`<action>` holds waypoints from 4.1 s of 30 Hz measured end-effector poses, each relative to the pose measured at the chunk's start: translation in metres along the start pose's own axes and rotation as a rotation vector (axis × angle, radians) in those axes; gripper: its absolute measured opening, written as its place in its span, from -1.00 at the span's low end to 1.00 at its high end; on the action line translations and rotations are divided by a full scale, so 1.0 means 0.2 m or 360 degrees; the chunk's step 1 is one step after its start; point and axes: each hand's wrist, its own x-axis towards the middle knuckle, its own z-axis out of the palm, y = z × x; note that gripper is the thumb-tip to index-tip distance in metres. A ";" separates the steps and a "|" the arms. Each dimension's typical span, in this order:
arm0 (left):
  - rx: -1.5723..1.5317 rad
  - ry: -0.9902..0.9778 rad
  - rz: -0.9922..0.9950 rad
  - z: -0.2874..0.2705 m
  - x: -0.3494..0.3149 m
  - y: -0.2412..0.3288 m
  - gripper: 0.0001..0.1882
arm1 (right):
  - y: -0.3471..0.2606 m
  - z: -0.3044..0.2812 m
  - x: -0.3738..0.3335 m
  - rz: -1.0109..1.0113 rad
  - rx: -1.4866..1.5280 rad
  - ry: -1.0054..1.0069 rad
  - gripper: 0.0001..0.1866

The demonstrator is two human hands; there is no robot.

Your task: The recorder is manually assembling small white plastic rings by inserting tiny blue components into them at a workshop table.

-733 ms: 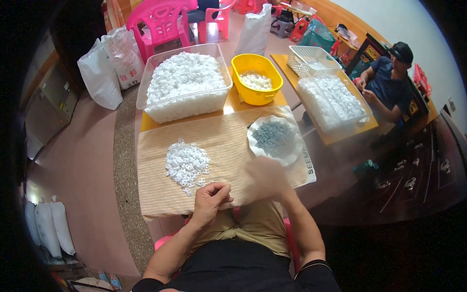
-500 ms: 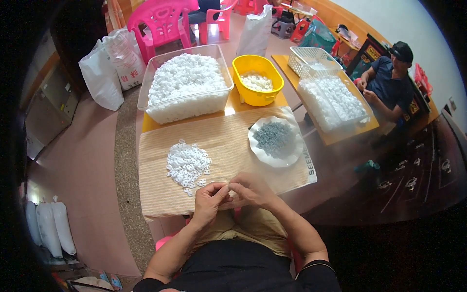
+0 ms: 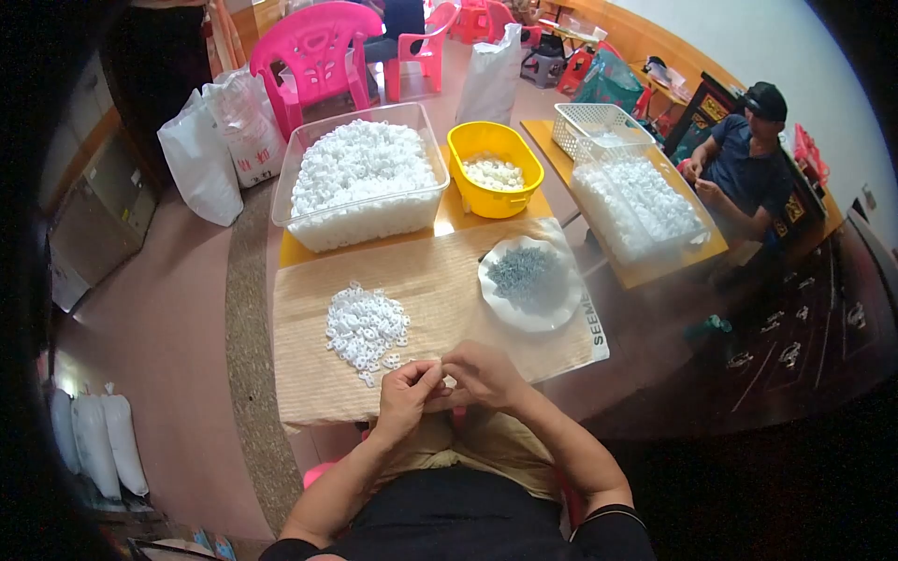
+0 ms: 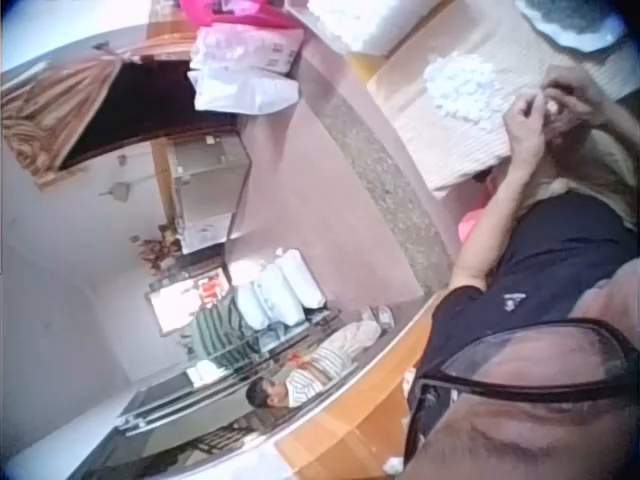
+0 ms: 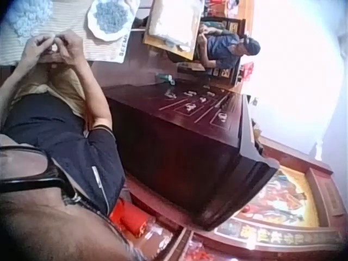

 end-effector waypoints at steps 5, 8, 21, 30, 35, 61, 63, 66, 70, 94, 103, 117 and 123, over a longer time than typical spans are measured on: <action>0.0034 0.0015 0.0041 0.01 0.00 0.00 -0.77 | 0.02 0.00 0.00 -0.0141 -0.0202 -0.0017 -0.91; 0.0064 0.0018 0.0087 0.02 -0.01 0.00 -0.80 | -0.01 -0.01 -0.01 0.0027 -0.0077 -0.0054 -0.90; 0.0458 0.0001 0.0276 0.01 -0.01 0.00 -0.81 | -0.01 -0.01 -0.02 0.0220 -0.0005 -0.0100 -0.89; 0.0954 -0.0044 0.0591 0.01 -0.01 0.00 -0.86 | -0.04 -0.03 -0.02 0.0222 -0.0042 -0.0113 -0.89; 0.0884 -0.0051 0.0534 0.00 0.00 -0.03 -0.85 | -0.07 -0.04 -0.01 -0.0018 -0.0464 0.0051 -0.89; -0.0182 -0.0074 -0.0134 -0.02 0.00 0.03 -0.79 | 0.03 -0.01 0.03 -0.0108 -0.0024 -0.0117 -0.85; -0.0238 -0.0118 -0.0116 -0.02 0.00 0.03 -0.80 | 0.07 -0.01 0.03 -0.0115 0.0000 -0.0081 -0.86; -0.0277 -0.0129 -0.0135 -0.03 0.01 0.02 -0.79 | 0.08 -0.01 0.03 -0.0119 0.0030 -0.0089 -0.87; -0.0307 -0.0132 -0.0150 -0.03 0.01 0.03 -0.78 | 0.07 -0.01 0.03 -0.0157 -0.0012 -0.0070 -0.87; -0.0379 -0.0190 -0.0227 -0.05 0.02 0.02 -0.80 | 0.08 0.02 0.03 -0.0350 -0.0132 0.0042 -0.86; -0.0423 -0.0170 -0.0254 -0.04 0.01 0.03 -0.77 | 0.11 0.01 0.00 -0.0078 -0.0081 0.0016 -0.91; -0.0375 -0.0118 -0.0183 -0.04 0.02 0.03 -0.69 | 0.15 0.02 -0.01 0.0235 0.0281 0.0099 -0.86; -0.0365 -0.0085 -0.0101 -0.04 0.03 0.03 -0.74 | 0.17 0.03 0.00 0.0086 0.0145 0.0081 -0.87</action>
